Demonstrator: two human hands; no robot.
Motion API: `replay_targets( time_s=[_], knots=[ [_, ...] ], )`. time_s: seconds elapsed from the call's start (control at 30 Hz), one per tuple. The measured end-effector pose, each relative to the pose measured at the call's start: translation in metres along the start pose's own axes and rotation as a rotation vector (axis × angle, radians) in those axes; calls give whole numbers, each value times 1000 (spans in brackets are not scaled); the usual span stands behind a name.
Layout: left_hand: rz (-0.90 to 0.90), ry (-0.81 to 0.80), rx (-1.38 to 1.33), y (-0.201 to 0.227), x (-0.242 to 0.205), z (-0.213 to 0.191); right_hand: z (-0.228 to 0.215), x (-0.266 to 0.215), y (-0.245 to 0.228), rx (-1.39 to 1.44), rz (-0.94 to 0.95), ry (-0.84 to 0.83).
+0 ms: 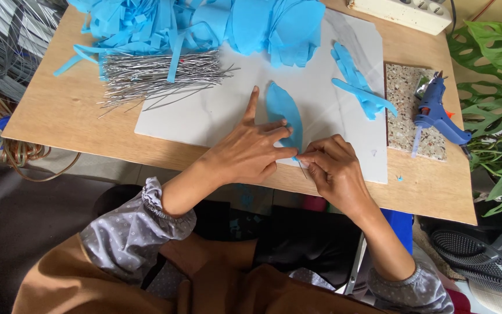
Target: Assembling artificial leaves by gluing wire stems to fabric cutouts using a hot glue gun
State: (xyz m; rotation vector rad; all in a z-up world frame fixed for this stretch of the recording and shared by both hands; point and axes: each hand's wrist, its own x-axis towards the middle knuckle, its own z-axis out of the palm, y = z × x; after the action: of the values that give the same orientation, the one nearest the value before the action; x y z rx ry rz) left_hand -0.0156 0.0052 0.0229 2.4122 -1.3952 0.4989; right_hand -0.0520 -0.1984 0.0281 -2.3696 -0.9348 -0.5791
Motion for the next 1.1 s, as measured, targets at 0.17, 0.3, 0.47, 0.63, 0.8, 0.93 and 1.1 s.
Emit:
replay_targets(
  time_s=[0.17,0.3,0.47,0.63,0.8,0.93,1.1],
  knots=[
    [-7,41,24,-1,-4,7,0,-2,-7,-141,-44,-4],
    [-15,85,41,2,-8,9,-3,1,-9,-76,-20,4],
    [-16,147,17,5,-11,18,1,-4,-11,-152,-56,29],
    [23,211,-76,21,-13,13,-5,-10,-21,75,92,53],
    [58,547,-129,39,0,11,-29,-7,-40,332,220,54],
    [92,705,-210,55,16,-9,-53,-8,-46,449,226,86],
    [-146,605,-470,78,23,-41,-84,0,-61,746,207,73]
  ],
)
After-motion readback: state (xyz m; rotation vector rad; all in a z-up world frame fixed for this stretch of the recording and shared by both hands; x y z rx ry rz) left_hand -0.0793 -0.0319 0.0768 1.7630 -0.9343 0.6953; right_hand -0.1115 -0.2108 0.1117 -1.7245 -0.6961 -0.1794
